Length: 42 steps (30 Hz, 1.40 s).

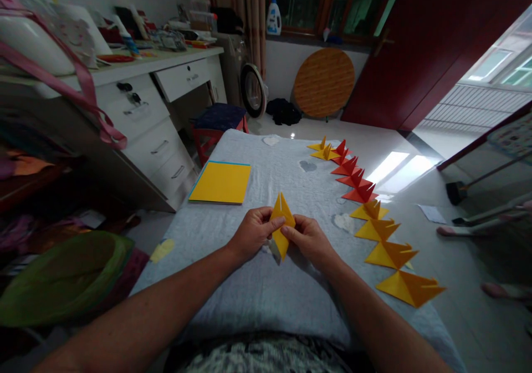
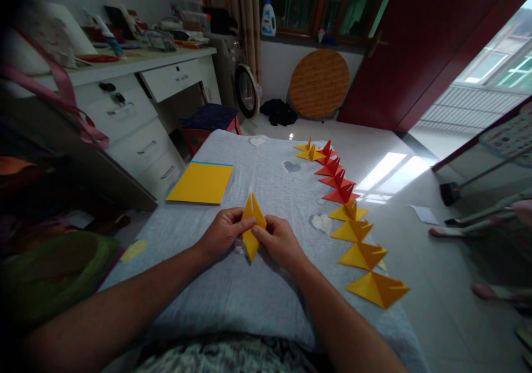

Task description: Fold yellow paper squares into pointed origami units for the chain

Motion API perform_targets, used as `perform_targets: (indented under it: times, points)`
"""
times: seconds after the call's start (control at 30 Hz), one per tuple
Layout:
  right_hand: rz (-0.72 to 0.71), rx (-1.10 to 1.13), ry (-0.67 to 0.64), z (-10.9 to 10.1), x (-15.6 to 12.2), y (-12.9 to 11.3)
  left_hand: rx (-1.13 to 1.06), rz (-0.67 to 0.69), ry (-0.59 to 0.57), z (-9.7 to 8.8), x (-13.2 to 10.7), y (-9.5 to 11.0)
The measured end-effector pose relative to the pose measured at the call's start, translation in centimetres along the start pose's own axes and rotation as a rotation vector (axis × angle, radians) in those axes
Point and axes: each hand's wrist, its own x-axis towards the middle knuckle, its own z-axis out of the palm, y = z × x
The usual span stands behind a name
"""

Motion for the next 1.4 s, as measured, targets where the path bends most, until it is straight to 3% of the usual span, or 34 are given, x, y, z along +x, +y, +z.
perform_targets:
  times: [0.3, 0.47, 0.6, 0.67, 0.8, 0.9, 1.03, 1.13, 1.27, 1.33, 1.4]
  points:
    - [0.110, -0.073, -0.126, 0.3, -0.5, -0.2, -0.013, 0.075, 0.162, -0.3, 0.5, 0.2]
    - [0.125, -0.112, -0.161, 0.1, -0.6, -0.4, -0.120, 0.039, 0.201, -0.3, 0.6, 0.3]
    - [0.118, -0.113, -0.259, -0.4, -1.0, -0.8, -0.188, 0.020, 0.201, -0.6, 0.9, 0.0]
    - [0.030, -0.135, -0.206, -0.8, -1.2, -1.1, -0.221, -0.008, 0.176, -0.7, 1.1, -0.1]
    - [-0.415, -0.417, 0.174, -1.0, -1.2, -1.1, -0.284, -0.094, 0.023, -0.9, 1.2, -0.1]
    - [-0.652, -0.673, 0.184, -1.0, -1.1, -0.6, -0.245, -0.119, -0.044, -0.9, 0.9, -0.1]
    - [-0.702, -0.849, 0.163, -1.2, -1.2, -0.1, -0.194, -0.158, -0.132, -0.9, 0.5, -0.2]
    - [-0.725, -0.883, 0.176, -1.5, -1.4, -0.1, -0.183, -0.196, -0.195, -0.8, 0.3, -0.1]
    - [-0.789, -0.887, 0.100, -1.8, -1.3, -0.2, -0.113, -0.208, -0.236, -0.5, 0.3, 0.1]
    - [-0.801, -0.906, 0.090, -1.8, -1.1, -0.1, 0.023, -0.128, -0.154, -0.6, 0.4, 0.1]
    - [-0.781, -0.959, 0.091, -1.8, -1.0, 0.0, 0.249, 0.021, 0.017, -1.1, 0.6, 0.1]
